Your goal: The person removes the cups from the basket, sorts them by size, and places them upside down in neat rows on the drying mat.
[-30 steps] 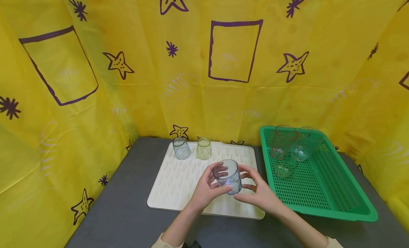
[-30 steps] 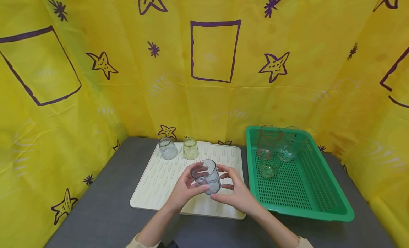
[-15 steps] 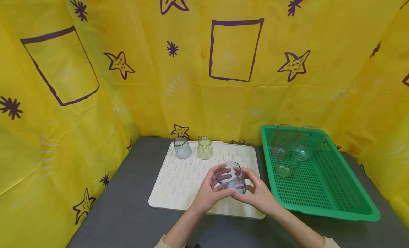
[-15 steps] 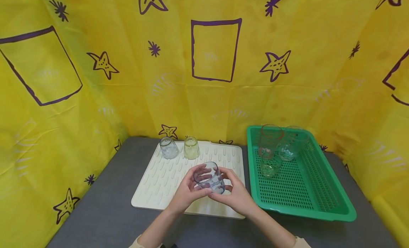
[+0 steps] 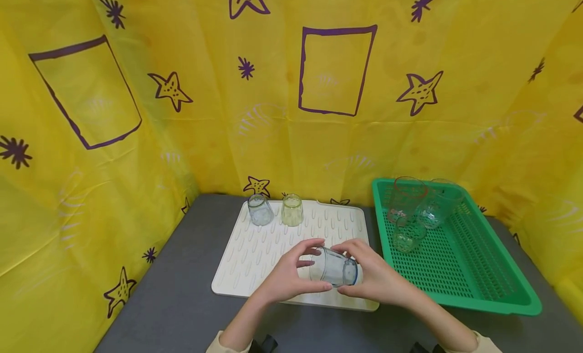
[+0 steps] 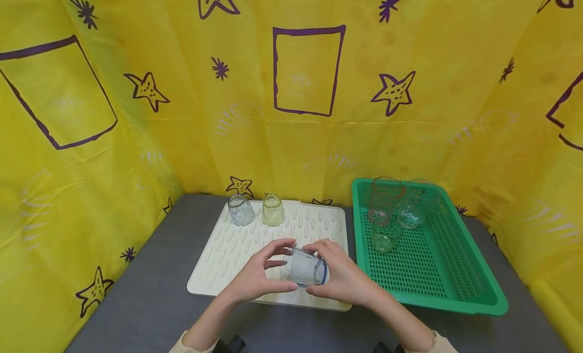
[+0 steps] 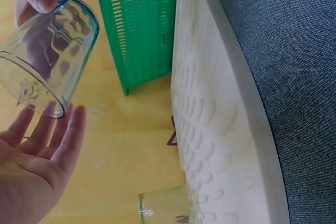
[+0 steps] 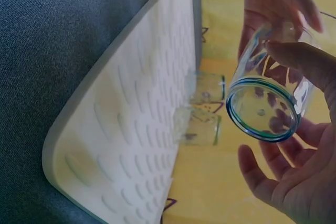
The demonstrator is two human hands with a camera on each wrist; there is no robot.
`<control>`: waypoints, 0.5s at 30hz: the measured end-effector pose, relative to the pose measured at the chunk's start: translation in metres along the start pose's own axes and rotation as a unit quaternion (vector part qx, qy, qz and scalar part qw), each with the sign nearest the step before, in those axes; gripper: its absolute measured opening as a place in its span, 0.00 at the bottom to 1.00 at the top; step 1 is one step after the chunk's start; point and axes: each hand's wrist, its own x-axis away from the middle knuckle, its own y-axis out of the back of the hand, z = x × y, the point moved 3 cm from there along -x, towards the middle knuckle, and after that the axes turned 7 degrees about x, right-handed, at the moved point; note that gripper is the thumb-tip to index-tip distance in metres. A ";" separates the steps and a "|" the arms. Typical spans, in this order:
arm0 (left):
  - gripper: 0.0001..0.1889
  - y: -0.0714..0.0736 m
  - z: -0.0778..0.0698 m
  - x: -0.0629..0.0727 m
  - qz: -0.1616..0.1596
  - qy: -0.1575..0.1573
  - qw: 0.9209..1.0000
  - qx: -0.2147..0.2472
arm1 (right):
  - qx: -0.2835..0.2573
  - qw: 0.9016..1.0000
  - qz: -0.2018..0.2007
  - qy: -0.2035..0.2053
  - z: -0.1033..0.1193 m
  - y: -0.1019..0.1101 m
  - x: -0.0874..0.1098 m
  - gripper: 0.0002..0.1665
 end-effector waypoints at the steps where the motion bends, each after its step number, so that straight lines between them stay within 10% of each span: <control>1: 0.39 0.000 0.000 0.000 0.001 0.000 1.000 -0.006 | 0.004 1.000 0.002 0.005 0.001 -0.001 0.000 0.42; 9: 0.36 0.001 0.006 0.001 -0.014 0.006 1.000 0.019 | -0.030 0.999 0.009 -0.012 -0.002 -0.006 0.002 0.44; 15: 0.34 0.002 0.010 0.001 -0.033 0.001 0.992 0.123 | -0.236 0.970 -0.010 -0.064 -0.009 -0.012 0.003 0.44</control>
